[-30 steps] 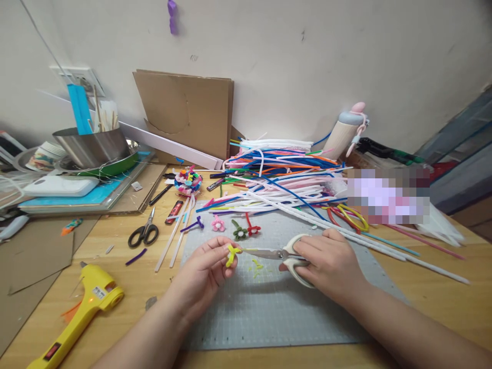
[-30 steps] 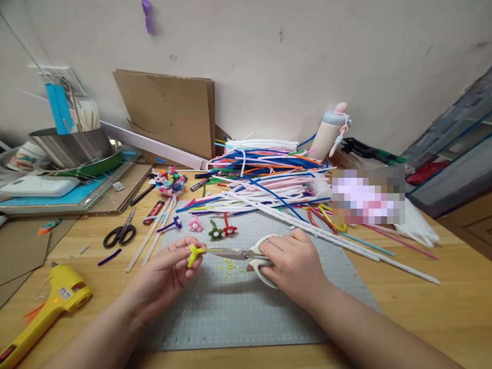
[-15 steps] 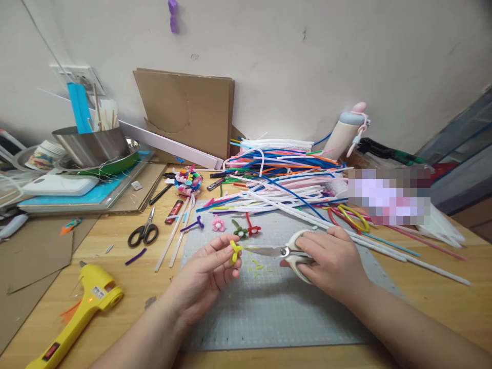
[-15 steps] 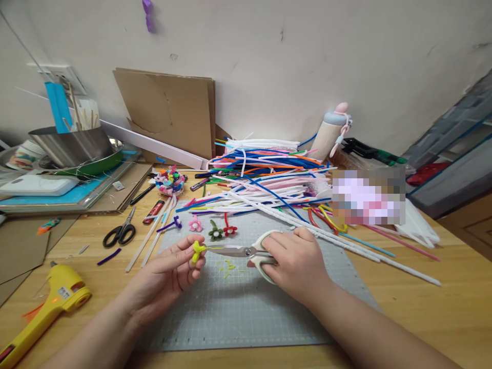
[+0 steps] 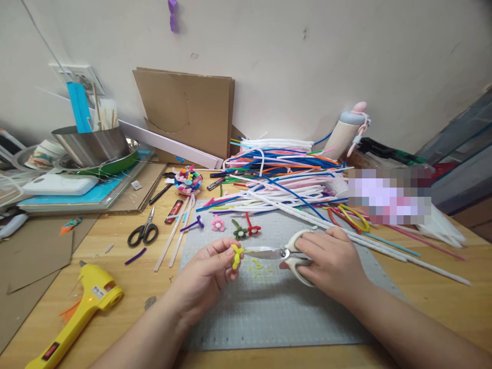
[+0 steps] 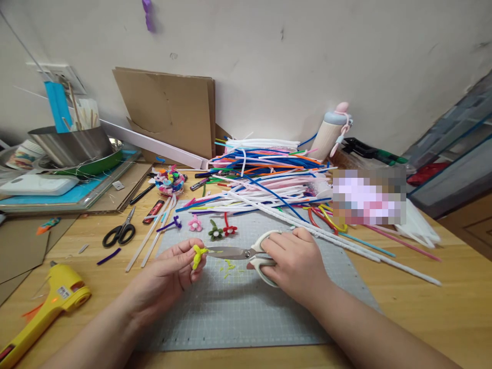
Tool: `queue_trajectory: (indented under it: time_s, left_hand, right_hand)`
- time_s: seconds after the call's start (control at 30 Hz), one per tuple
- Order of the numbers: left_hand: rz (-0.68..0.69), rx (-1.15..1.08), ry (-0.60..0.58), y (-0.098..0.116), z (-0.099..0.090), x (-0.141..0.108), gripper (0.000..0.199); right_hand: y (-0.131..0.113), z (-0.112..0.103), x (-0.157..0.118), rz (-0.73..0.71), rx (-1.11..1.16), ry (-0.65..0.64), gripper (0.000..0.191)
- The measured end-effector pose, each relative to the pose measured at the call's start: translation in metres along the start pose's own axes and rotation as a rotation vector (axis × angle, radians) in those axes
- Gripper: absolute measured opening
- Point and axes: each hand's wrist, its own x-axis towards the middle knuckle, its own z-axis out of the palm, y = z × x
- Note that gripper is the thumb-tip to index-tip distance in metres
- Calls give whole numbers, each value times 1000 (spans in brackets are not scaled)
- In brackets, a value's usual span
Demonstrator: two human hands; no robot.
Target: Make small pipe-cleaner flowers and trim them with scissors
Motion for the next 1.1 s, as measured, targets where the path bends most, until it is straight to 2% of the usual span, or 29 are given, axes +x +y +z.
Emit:
queue_trajectory:
  time_s: [0.7,0.9,1.1]
  left_hand:
    - [-11,-26,-13,-1,-2,-1,19]
    - [13,-36,-48,-1,-3,-1,18]
    - [-66,-61,-3,1,-1,-2,16]
  right_hand:
    - [0,0,0,-15,42,-14,33]
    - [-1,-1,0,-30,35,1,35]
    - [-1,1,1,-27,27,13,30]
